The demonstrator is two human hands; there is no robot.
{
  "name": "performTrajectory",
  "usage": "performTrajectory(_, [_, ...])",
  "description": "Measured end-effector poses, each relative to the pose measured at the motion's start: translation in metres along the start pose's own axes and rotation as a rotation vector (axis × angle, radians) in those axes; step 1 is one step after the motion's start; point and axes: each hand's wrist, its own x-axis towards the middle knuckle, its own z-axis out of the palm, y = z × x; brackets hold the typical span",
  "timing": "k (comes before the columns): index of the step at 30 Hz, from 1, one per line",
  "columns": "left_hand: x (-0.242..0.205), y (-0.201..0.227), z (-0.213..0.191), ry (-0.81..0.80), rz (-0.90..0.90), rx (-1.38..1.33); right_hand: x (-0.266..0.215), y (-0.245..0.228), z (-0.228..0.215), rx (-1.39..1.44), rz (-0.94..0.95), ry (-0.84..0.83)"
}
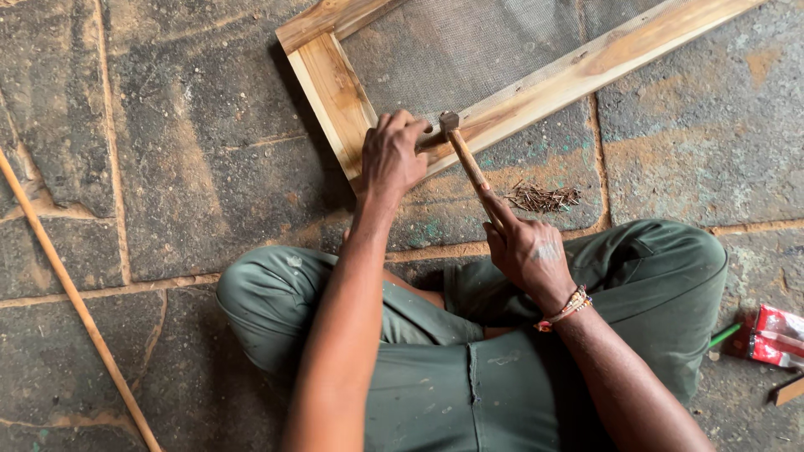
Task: The person is attaching a mesh screen to a wooden frame using a hammer and nails. They repeatedly pick up nails, position them along the frame, and hammer them in to secure the screen.
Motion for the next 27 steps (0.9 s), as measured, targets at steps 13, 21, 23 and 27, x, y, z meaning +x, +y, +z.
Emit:
performTrajectory(13, [-0.015,-0.061,0.032,0.007,0.332,0.073,-0.002,0.016,-0.001,0.159,0.043,0.028])
performTrajectory(21, [-0.033,-0.011,0.018,-0.155,0.154,0.170,0.000,0.020,-0.014,0.288,0.242,0.031])
performTrajectory(23, [-0.038,0.000,0.020,-0.183,0.118,0.181,-0.001,0.023,-0.015,0.366,0.358,0.008])
performTrajectory(27, [-0.047,0.005,0.030,-0.152,0.102,0.160,-0.004,0.037,-0.018,0.740,0.224,0.255])
